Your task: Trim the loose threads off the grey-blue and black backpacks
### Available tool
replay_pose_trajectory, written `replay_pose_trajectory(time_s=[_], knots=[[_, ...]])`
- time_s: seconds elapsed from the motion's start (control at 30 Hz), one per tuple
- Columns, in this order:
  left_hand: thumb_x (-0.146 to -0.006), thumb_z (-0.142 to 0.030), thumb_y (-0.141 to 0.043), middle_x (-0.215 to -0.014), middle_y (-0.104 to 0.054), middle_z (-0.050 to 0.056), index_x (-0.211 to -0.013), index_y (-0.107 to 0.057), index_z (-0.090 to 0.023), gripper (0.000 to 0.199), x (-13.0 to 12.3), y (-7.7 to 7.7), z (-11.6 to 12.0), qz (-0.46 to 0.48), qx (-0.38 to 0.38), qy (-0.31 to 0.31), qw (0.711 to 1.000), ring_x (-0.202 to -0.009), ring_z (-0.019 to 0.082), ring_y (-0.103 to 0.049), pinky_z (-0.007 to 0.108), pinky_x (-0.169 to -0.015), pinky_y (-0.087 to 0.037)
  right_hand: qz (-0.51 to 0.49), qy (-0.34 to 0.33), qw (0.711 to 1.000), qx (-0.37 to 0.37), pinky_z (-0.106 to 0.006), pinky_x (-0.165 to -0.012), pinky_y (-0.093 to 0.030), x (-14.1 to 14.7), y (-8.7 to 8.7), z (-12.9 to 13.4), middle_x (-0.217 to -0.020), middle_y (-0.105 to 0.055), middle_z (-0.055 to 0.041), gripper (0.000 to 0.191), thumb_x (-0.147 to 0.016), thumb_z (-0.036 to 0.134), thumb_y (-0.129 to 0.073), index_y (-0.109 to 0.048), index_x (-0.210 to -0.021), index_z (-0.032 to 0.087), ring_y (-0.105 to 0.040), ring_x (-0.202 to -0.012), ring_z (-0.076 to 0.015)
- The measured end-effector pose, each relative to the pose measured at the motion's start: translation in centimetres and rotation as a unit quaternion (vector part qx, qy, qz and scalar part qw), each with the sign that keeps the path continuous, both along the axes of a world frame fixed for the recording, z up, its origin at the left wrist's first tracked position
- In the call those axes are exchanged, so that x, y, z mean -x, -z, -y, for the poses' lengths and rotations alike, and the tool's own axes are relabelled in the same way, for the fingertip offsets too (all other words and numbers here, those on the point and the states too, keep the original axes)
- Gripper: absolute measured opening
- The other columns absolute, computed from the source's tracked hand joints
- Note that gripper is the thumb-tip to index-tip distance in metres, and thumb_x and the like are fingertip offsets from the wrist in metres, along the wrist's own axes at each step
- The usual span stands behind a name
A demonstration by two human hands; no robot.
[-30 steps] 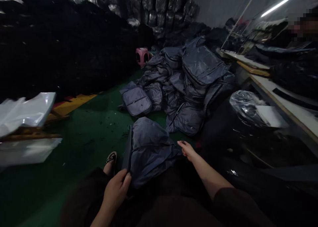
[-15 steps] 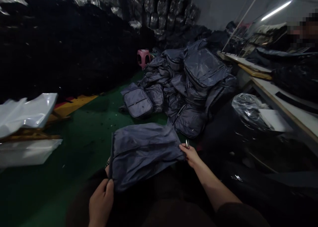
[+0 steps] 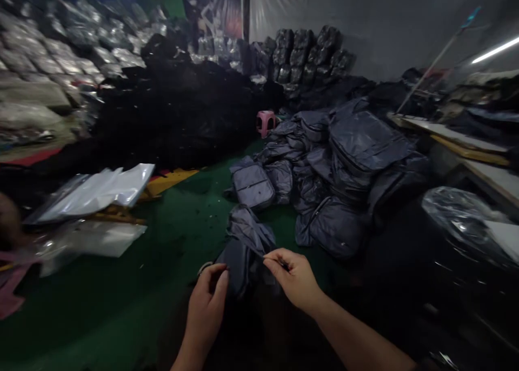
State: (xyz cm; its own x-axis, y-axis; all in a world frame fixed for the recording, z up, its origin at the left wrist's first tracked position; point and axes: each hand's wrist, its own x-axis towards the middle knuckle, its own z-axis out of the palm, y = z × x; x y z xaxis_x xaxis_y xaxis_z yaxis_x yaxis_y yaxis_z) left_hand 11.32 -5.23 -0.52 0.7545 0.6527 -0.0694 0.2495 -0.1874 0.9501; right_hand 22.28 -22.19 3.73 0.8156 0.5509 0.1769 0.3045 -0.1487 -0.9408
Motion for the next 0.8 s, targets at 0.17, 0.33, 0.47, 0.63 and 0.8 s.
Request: replay_pose_trajectory(time_s=[0.17,0.33,0.47,0.63,0.8], knots=[[-0.074,-0.047,-0.06,-0.096,-0.065,0.007,-0.105,-0.06,-0.018,0.042,-0.3,-2.6,2.1,0.044,0.251,0.018,0.967,-0.091,0.021,-0.06,0.03,-0.077,-0.047,0.111,-0.052,0.992,0.001,-0.023,-0.071,-0.048,3.4,2.8,-1.4,-0.083,-0.071,-0.0031,0.013,-0.084,0.025,-0.058,-0.068,-0.09,0.02,-0.064,-0.076,-0.0149],[-0.065,-0.041,-0.07,-0.061,-0.049,-0.006,-0.115,-0.053,-0.015,0.059,-0.9,0.6,1.7,0.029,0.336,-0.03,0.941,-0.051,0.008,-0.046,0.02,-0.049,-0.035,0.244,-0.124,0.961,0.032,-0.024,-0.07,-0.046,5.0,3.8,-0.8,-0.081,-0.07,-0.0041,0.016,-0.085,0.021,-0.056,-0.065,-0.098,0.019,-0.064,-0.072,-0.0144],[-0.069,-0.038,-0.069,-0.067,-0.051,-0.005,-0.116,-0.053,-0.02,0.053,-0.3,0.7,0.9,0.09,0.325,-0.021,0.941,-0.058,0.009,-0.048,0.019,-0.055,-0.039,0.206,-0.082,0.97,0.099,-0.023,-0.062,-0.046,4.8,4.1,0.0,-0.073,-0.066,-0.0024,0.034,-0.084,0.032,-0.058,-0.058,-0.116,0.018,-0.061,-0.064,-0.0143],[-0.075,-0.036,-0.064,-0.086,-0.058,0.0,-0.113,-0.054,-0.022,0.042,0.6,0.6,0.2,0.108,0.296,0.018,0.949,-0.079,0.013,-0.054,0.023,-0.071,-0.045,0.125,0.007,0.976,0.179,-0.024,-0.058,-0.044,3.7,5.6,1.3,-0.067,-0.061,-0.0007,0.035,-0.085,0.038,-0.054,-0.058,-0.114,0.02,-0.06,-0.06,-0.0151],[-0.08,-0.036,-0.058,-0.089,-0.058,0.002,-0.109,-0.056,-0.02,0.033,0.8,0.9,-0.1,0.097,0.274,0.06,0.955,-0.078,0.014,-0.054,0.023,-0.068,-0.044,0.061,0.08,0.968,0.231,-0.026,-0.057,-0.045,2.2,6.9,2.0,-0.068,-0.056,0.0006,0.036,-0.078,0.043,-0.059,-0.059,-0.108,0.022,-0.056,-0.059,-0.0155]])
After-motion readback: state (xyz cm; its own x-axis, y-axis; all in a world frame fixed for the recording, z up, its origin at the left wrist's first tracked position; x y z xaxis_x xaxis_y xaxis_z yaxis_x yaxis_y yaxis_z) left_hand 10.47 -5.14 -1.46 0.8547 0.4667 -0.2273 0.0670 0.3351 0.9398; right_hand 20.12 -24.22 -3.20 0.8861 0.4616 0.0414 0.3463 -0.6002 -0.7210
